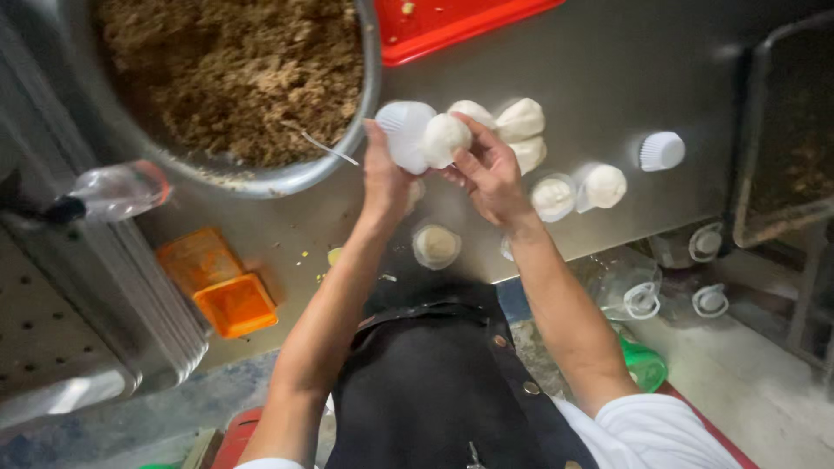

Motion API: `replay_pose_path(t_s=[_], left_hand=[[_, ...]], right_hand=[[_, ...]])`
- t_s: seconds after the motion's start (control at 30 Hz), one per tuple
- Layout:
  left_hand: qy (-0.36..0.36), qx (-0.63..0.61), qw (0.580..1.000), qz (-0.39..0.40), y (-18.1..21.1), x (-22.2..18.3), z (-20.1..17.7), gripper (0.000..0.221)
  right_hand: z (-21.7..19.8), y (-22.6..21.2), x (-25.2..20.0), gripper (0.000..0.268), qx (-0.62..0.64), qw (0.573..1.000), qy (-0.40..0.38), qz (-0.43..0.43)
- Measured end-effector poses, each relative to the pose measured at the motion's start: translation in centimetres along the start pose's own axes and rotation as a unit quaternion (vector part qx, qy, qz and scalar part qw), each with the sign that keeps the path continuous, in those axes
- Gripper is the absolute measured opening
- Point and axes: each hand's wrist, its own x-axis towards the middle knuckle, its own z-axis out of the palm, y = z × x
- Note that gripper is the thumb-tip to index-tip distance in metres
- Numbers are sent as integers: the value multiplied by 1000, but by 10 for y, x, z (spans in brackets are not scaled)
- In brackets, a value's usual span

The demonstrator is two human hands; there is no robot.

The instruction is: The person prepares siopao by filling dough discs with a meat mixture and egg slices, pleating them into buns, and placing them onto a steaming tray.

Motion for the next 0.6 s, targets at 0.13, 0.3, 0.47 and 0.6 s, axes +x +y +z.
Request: replay_pose_path(t_s=[0.13,0.3,0.47,0.6], left_hand=[[63,9,997,-54,-2,17,-15,77],[86,208,974,1,-12,20,-38,74],[128,358,925,1,-6,7,-37,68],[111,414,896,115,-2,-3,-28,69]], right_hand=[[-19,-19,-13,56,-2,999,35,-21],[-79,-45,-31,45,-230,921,161,-269],[-147,-51,-22,54,-530,734,388,-172],[-147,-43,-17,62,-742,538,308,-253]])
